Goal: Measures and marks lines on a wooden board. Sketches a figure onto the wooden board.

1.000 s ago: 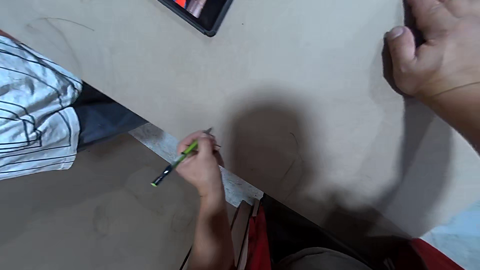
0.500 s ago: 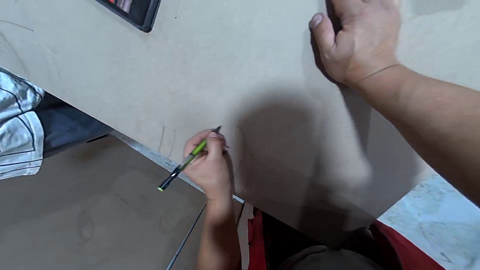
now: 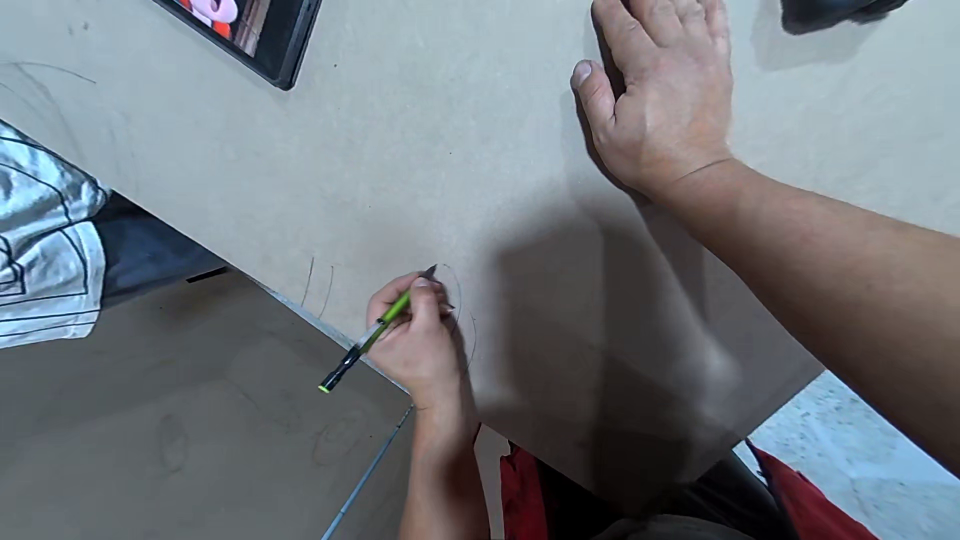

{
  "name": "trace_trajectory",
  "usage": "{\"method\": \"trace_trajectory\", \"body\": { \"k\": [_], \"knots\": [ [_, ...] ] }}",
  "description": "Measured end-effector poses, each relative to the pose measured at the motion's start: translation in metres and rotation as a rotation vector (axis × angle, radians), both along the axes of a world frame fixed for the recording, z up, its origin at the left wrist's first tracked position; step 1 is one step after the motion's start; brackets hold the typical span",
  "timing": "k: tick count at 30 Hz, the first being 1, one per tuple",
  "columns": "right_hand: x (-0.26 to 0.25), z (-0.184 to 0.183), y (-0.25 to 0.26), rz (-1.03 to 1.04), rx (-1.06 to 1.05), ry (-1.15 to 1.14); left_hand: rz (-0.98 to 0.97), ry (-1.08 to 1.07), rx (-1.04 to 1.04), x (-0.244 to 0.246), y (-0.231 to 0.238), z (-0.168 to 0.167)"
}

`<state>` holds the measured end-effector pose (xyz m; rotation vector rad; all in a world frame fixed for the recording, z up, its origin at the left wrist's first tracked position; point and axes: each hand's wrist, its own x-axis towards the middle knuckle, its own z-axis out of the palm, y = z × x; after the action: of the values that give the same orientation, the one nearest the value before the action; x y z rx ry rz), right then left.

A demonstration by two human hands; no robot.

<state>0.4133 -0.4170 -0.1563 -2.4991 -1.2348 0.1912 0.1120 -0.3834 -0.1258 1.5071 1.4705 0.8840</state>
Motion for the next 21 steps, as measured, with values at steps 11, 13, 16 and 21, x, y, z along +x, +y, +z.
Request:
{"method": "trace_trajectory", "body": {
  "k": [11,13,16,21],
  "knots": [
    [0.000,0.000,-0.002,0.012,-0.013,0.005,-0.255,-0.007,-0.014,0.060,-0.053,-0.003],
    [0.000,0.000,-0.002,0.010,-0.010,0.003,-0.296,-0.040,-0.047,0.073,-0.049,-0.003],
    [0.000,-0.001,-0.003,0.009,0.017,0.003,-0.286,-0.081,-0.075,0.080,-0.010,-0.004],
    [0.005,0.001,-0.008,-0.028,0.231,0.126,-0.300,-0.176,-0.055,0.109,0.080,-0.010]
  ]
}}
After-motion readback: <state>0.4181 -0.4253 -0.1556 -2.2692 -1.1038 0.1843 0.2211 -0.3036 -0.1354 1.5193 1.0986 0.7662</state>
